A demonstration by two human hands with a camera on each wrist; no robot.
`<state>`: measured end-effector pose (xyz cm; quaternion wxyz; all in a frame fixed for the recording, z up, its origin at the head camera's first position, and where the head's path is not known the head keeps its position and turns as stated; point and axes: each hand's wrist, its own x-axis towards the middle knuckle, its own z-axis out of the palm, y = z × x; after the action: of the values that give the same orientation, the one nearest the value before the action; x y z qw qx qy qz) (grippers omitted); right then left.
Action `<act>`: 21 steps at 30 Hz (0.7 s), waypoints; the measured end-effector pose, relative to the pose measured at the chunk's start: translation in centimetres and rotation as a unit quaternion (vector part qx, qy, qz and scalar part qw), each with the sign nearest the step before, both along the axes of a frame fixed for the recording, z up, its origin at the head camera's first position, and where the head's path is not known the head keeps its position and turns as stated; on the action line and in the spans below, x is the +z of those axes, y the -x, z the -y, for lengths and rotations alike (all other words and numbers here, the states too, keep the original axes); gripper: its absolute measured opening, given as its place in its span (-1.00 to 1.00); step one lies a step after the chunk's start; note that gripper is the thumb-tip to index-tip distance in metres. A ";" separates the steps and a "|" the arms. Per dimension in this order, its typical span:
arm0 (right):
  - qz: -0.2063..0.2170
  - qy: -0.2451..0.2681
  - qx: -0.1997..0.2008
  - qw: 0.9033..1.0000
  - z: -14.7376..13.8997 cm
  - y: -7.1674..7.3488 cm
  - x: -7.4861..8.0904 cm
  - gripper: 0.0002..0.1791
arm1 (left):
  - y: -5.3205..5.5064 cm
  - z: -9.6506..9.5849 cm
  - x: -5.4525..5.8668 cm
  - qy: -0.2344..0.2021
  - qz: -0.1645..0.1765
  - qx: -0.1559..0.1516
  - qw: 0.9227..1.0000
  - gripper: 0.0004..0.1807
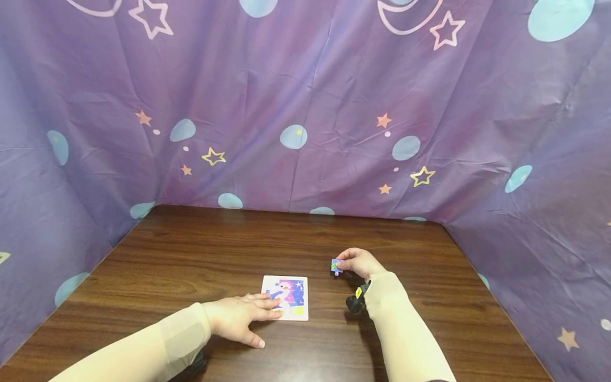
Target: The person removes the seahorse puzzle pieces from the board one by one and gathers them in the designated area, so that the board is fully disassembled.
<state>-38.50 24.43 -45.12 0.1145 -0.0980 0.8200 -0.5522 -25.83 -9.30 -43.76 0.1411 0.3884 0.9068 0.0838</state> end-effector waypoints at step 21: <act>-0.017 -0.112 -0.094 0.989 -0.4 -0.4 -0.8 -0.77 | -0.1 -0.1 0.0 0.002 -0.005 0.003 1.000 -0.24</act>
<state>-38.08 24.78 -45.96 0.0587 -0.0165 0.8840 -0.4634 -25.69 -9.21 -43.72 0.1375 0.3853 0.9090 0.0804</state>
